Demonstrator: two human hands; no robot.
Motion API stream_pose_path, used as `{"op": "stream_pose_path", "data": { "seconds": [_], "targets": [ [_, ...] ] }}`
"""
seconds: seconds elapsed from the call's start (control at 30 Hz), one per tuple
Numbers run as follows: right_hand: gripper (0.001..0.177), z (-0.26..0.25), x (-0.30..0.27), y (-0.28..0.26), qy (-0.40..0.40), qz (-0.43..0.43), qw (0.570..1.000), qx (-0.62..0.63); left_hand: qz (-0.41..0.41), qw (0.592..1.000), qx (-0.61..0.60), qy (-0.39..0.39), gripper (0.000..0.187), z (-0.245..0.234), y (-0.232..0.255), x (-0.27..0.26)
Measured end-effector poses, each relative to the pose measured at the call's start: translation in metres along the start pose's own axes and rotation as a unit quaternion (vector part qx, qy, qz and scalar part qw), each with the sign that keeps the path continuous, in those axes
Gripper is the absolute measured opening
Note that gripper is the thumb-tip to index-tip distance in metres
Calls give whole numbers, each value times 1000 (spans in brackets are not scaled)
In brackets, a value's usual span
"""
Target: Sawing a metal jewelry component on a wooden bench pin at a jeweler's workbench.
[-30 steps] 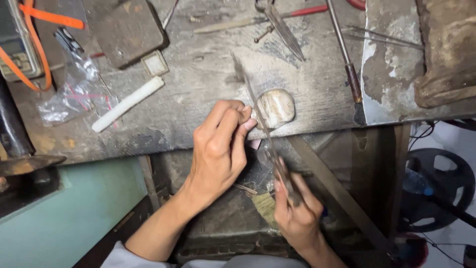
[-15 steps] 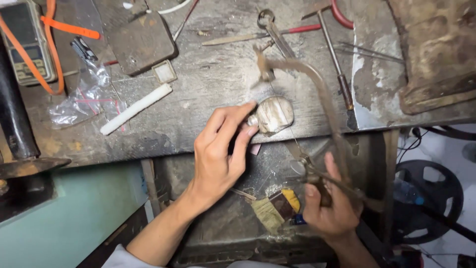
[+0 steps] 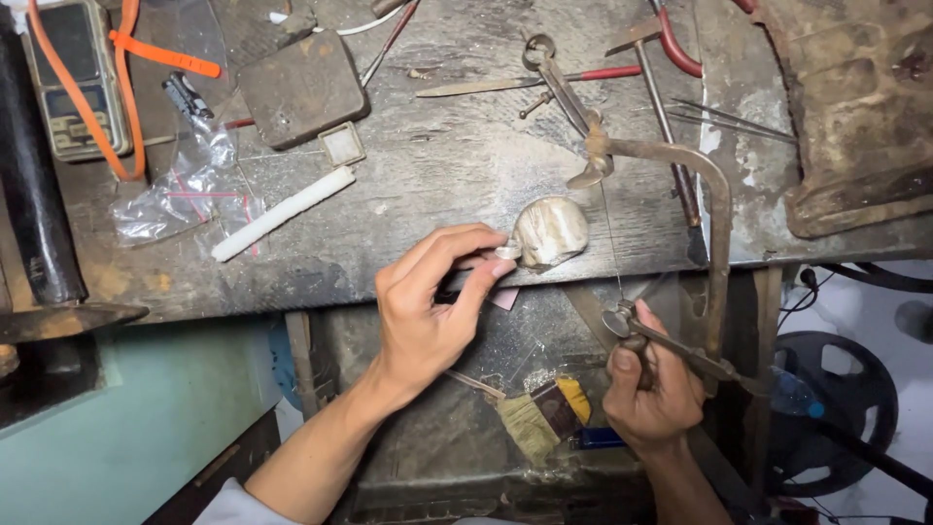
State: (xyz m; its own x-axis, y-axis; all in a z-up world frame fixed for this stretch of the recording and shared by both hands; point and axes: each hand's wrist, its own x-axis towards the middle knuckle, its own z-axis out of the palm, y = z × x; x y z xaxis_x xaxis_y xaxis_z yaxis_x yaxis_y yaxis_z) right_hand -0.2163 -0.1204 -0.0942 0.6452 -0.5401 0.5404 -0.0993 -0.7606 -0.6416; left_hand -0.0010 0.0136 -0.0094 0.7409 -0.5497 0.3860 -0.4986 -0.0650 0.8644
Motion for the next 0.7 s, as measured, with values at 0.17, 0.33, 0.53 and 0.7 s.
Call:
{"op": "stream_pose_path", "data": {
  "seconds": [0.17, 0.33, 0.53, 0.7],
  "targets": [
    [37, 0, -1, -2, -4, 13, 1000, -7, 17, 1000, -2, 5, 15, 2, -3, 1],
    [35, 0, -4, 0, 1, 6, 1000, 9, 23, 1000, -6, 8, 16, 3, 0, 1],
    [34, -1, -6, 5, 1, 0, 999, 36, 25, 1000, -8, 17, 15, 4, 2, 3],
    [35, -2, -5, 3, -2, 17, 999, 35, 15, 999, -3, 32, 14, 4, 4, 2]
  ]
}}
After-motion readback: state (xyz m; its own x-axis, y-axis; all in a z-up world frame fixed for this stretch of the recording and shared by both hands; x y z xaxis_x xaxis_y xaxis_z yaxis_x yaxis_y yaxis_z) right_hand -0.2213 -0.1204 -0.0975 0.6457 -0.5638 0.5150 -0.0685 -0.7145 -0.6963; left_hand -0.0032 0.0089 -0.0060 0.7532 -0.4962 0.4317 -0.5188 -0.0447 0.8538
